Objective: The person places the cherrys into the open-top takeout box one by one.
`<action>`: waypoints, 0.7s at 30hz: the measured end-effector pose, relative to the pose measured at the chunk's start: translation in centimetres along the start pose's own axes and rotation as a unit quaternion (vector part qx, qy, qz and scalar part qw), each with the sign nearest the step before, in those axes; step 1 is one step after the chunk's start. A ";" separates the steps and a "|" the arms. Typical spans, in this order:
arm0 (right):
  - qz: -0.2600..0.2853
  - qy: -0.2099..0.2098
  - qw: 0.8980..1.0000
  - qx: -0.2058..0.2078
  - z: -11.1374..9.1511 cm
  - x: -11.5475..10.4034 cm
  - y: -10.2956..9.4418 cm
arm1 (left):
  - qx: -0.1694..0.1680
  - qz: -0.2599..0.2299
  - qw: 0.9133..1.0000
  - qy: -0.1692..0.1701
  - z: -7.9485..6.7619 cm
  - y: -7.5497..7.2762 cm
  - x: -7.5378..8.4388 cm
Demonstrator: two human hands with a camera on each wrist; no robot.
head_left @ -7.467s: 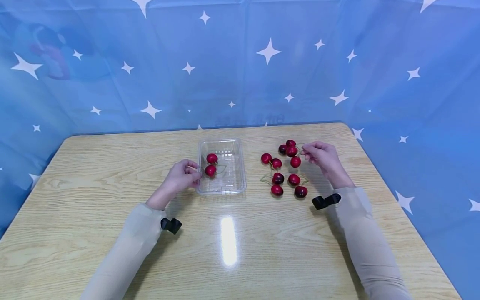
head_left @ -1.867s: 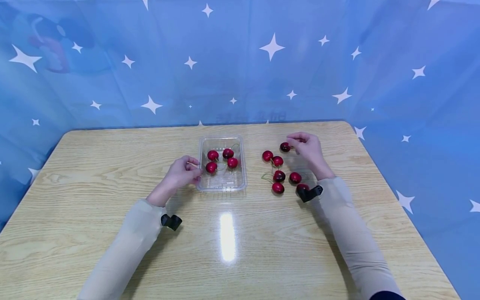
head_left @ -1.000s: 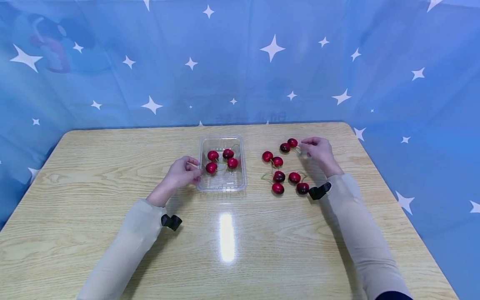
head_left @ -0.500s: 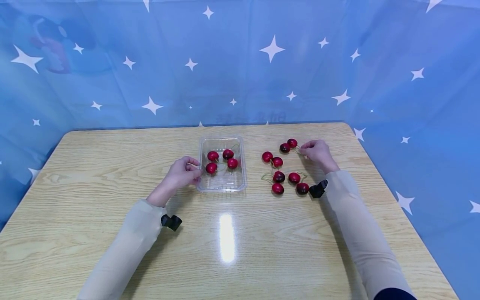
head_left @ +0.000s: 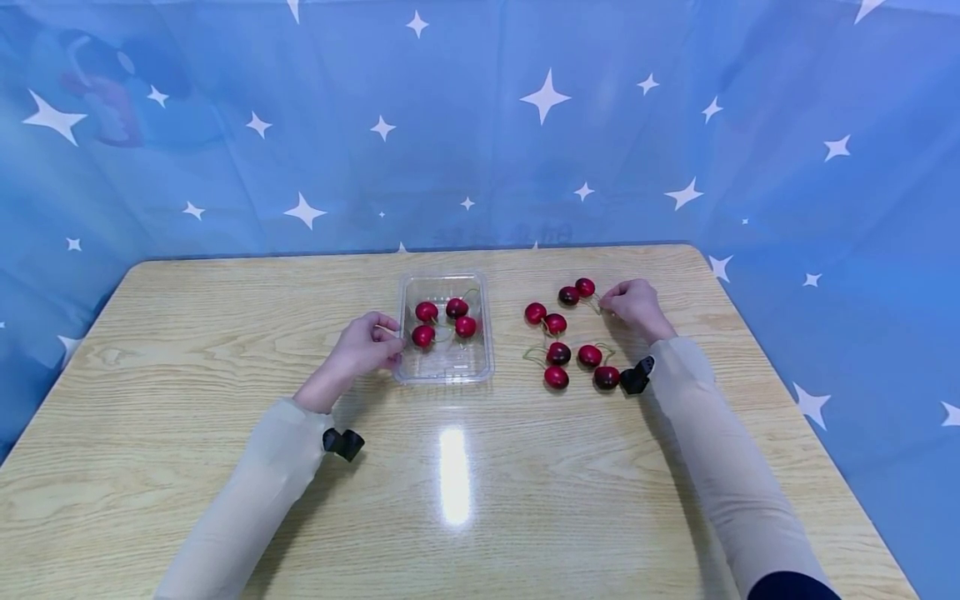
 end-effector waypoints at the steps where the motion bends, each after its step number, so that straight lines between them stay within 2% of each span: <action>1: -0.003 -0.002 1.000 0.000 0.0 0.0 0.0 | 0.000 -0.002 1.000 0.000 0.0 0.0 0.0; 13: 0.009 -0.015 1.000 -0.012 -0.5 -0.5 0.2 | -0.003 -0.014 1.000 0.001 0.3 0.0 -0.1; 21: 0.026 -0.025 0.999 0.000 -0.8 -0.9 0.1 | -0.002 -0.009 1.000 -0.001 0.2 0.0 -0.1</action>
Point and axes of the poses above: each hand's wrist, its own z-axis towards the middle knuckle, its own y-axis out of the palm, x = y × z, the point moved 5 cm from there along z, towards the middle knuckle, and after that the axes turned 4 degrees about -z, right-handed, at the moved point
